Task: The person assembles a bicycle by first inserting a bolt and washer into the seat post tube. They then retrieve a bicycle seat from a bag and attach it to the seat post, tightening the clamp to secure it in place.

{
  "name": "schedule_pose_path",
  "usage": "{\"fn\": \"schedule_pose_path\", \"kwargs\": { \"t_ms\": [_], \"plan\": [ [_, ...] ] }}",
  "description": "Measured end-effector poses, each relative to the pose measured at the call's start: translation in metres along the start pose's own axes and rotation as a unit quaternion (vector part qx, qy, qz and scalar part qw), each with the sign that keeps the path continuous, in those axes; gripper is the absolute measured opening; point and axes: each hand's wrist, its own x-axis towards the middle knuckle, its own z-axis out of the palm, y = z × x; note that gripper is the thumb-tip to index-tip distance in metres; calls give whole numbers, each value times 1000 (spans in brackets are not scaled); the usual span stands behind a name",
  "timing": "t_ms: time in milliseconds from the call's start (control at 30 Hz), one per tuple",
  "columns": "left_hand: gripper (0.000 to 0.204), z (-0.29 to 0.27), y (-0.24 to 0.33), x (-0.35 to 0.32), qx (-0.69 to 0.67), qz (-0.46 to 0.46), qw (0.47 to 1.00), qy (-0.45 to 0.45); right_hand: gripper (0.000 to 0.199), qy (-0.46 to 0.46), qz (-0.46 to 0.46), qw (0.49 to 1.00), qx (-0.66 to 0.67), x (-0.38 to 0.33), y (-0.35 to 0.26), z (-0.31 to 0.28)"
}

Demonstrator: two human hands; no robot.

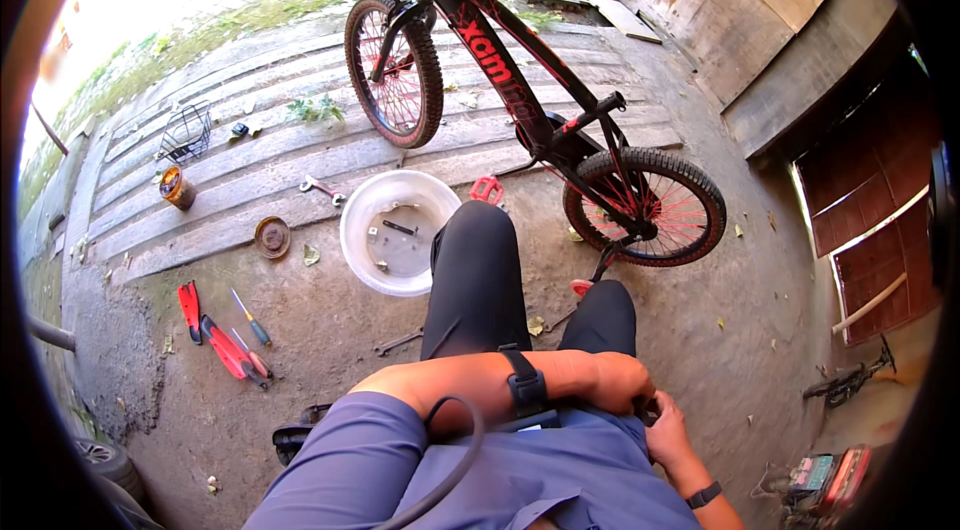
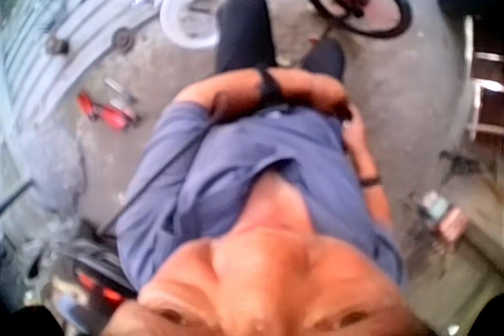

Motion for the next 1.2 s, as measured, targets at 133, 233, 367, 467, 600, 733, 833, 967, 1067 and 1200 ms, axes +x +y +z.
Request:
{"fn": "schedule_pose_path", "kwargs": {
  "t_ms": [133, 233, 367, 467, 600, 733, 833, 967, 1067, 1200],
  "plan": [
    [31, -2, 0, -5, 6, -1, 1000, 16, 38, -55, 100, 992, 51, -14, -2, -7],
    [30, -3, 0, -7, 3, 3, 1000, 24, 37, -107, 76, 991, 2, -23, -1, -17],
    [28, 4, -6, -5, 8, 16, 998, 53, 43, -52, 53, 995, -64, 3, -16, -7],
    [27, -11, -2, -17, -1, -9, 998, 67, 53, -17, 73, 997, -23, 8, -19, 1],
    [25, -41, -25, -53, 43, -57, 988, 139, 61, -121, 12, 992, -40, -9, -12, -20],
    [22, -63, -39, -88, 62, -94, 980, 163, 62, -105, 16, 993, -58, -8, -21, -12],
    [24, -66, -37, -102, 45, -172, 972, 151, 58, -74, 13, 994, -83, 5, -35, -5],
    [20, -44, -63, -119, 72, -154, 965, 199, 49, -9, 27, 982, -186, 14, -41, 3],
    [17, -35, -66, -120, 76, -130, 958, 244, 49, 20, 60, 976, -209, 17, -36, -4],
    [12, -27, -72, -123, 71, -108, 953, 273, 56, -61, 27, 996, -55, 12, -31, -15]
  ]
}}
